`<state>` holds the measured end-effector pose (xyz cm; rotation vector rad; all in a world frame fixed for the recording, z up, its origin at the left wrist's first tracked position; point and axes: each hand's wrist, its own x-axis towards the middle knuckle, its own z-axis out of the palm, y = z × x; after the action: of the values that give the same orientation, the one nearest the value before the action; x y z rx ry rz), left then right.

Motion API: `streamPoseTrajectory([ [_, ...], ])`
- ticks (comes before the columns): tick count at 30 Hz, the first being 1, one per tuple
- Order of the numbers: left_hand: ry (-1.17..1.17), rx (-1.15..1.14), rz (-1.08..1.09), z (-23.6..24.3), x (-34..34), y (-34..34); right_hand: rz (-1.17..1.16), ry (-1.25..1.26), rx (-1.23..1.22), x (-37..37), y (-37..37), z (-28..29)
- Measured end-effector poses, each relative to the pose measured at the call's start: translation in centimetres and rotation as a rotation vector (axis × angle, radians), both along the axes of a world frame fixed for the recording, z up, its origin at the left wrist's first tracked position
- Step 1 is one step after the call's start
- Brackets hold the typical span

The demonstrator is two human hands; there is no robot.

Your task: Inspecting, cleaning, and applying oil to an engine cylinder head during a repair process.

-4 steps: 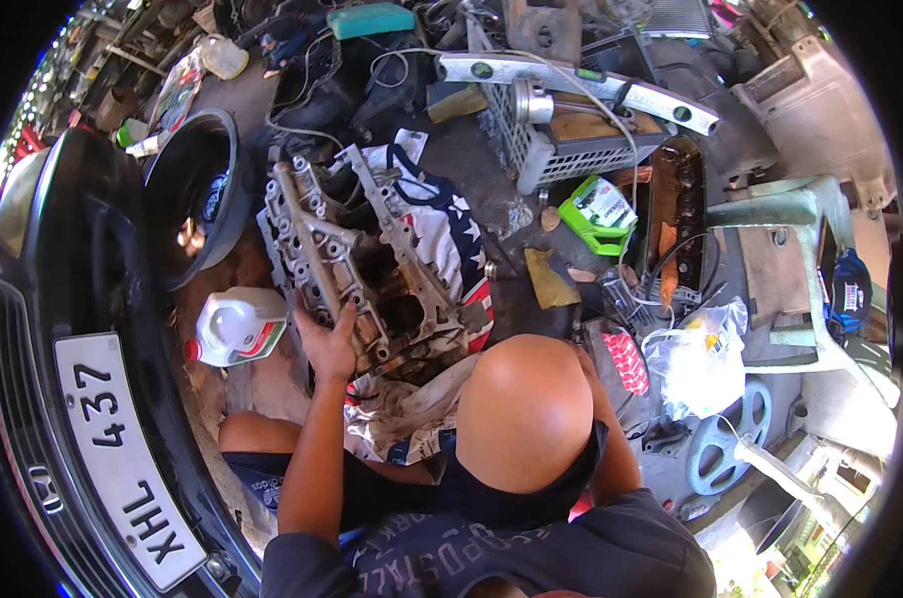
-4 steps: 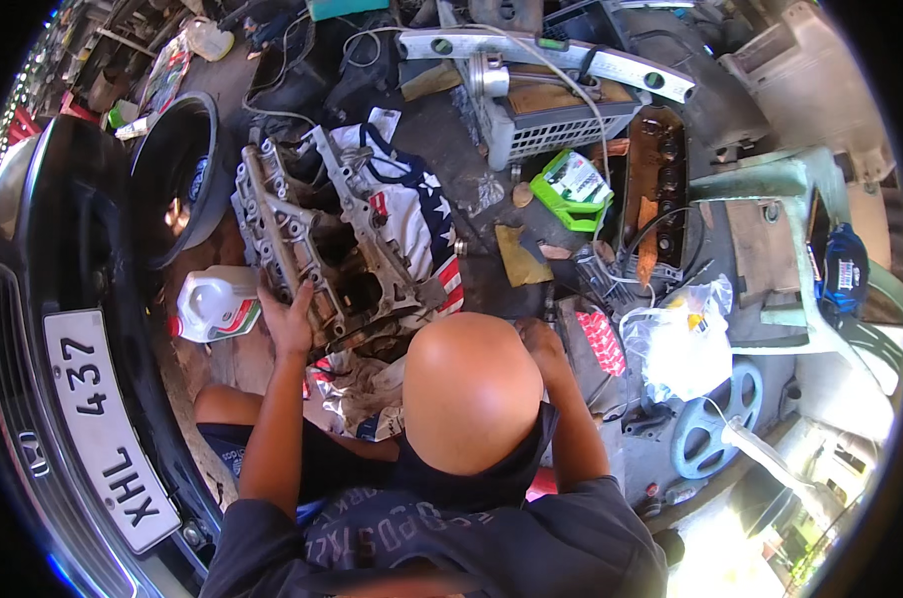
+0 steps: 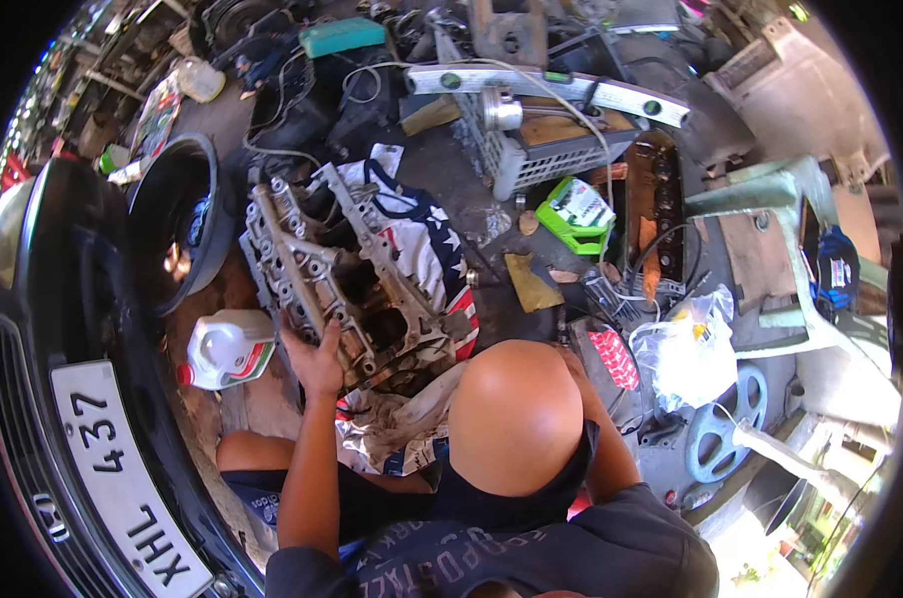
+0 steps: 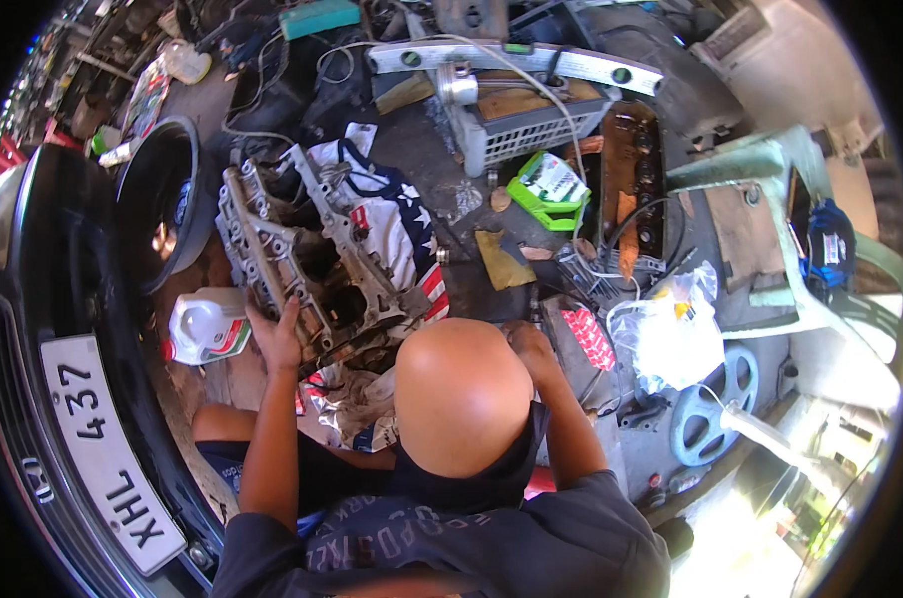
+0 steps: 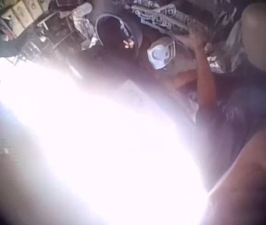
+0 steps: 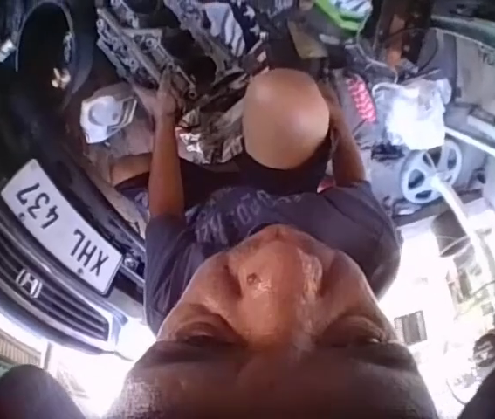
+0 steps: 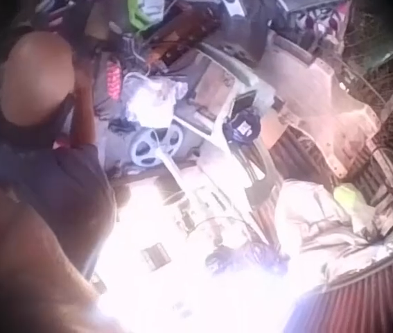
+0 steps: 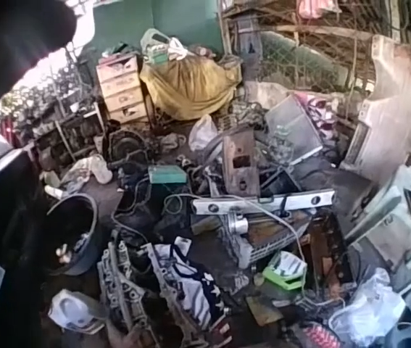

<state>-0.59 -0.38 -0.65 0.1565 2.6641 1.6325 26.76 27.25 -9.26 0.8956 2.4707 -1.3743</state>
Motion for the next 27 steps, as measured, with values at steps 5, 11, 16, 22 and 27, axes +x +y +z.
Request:
streamPoseTrajectory([
  [5,0.043,0.043,-0.047,-0.6,-0.3,-0.2,-0.024,-0.103,0.044,1.9,-0.3,-6.0],
  [11,-0.056,0.116,-0.053,0.1,-0.1,-0.1,0.112,-0.278,0.023,0.5,-1.1,-1.7],
  [16,-0.094,0.13,-0.052,0.3,-0.1,1.2,0.022,-0.242,0.045,1.8,-2.2,-2.6],
  [22,-0.096,0.077,-0.047,0.3,-0.4,0.8,0.003,-0.134,0.142,4.3,-3.2,-2.8],
  [27,-0.057,0.022,-0.074,-0.7,-1.0,0.0,-0.116,-0.218,0.116,7.0,-2.7,-1.6],
])
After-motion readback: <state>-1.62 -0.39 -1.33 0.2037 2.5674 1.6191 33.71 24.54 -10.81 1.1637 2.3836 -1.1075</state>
